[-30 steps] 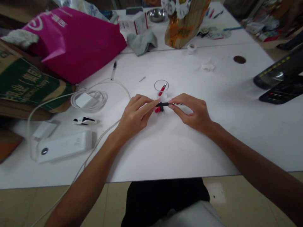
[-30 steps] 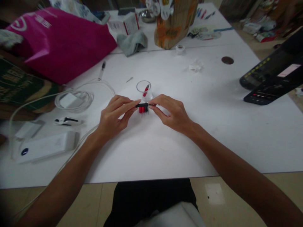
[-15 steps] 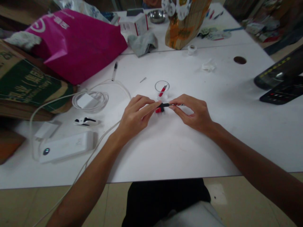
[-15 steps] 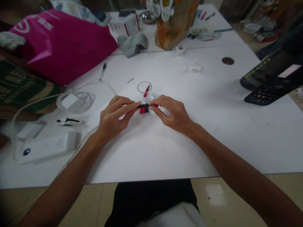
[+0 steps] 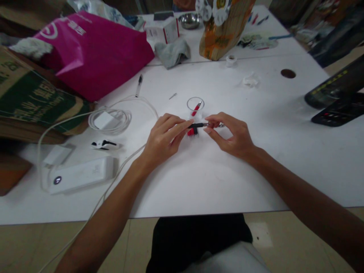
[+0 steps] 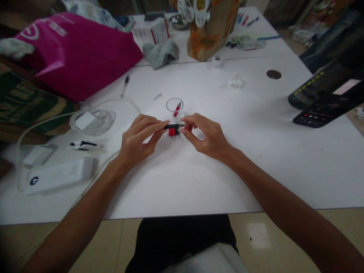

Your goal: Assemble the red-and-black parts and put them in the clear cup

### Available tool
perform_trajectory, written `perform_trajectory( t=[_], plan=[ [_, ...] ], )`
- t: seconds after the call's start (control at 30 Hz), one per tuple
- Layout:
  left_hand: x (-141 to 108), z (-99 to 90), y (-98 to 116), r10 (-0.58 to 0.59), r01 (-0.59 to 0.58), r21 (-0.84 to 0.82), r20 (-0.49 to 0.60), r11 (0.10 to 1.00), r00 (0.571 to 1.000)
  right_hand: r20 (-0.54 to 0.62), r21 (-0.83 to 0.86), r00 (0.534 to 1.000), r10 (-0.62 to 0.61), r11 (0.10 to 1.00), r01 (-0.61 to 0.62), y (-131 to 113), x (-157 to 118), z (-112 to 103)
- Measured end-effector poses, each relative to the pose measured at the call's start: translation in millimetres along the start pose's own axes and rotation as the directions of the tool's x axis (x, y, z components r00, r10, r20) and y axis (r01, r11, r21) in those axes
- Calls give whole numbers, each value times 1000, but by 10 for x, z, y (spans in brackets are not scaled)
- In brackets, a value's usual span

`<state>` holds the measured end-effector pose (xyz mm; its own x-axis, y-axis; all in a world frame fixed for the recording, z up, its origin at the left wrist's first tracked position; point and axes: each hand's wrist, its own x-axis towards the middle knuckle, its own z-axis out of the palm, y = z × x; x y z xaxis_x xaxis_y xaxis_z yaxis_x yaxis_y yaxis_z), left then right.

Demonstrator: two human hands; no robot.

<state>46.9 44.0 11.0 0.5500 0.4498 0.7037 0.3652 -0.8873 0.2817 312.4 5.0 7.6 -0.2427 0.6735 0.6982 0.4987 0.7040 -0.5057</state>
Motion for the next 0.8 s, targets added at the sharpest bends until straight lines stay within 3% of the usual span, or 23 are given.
perform_trajectory(
  t=[0.63, 0.8],
  plan=[
    [7, 12, 0, 33, -33, -21, -12, 999, 999, 1, -1, 1000, -12, 1000, 12, 4, 16, -5],
    [-5, 16, 11, -3, 4, -18, 8, 1000, 1000, 10, -13, 1000, -18, 1000, 18, 15, 17, -5]
  ],
)
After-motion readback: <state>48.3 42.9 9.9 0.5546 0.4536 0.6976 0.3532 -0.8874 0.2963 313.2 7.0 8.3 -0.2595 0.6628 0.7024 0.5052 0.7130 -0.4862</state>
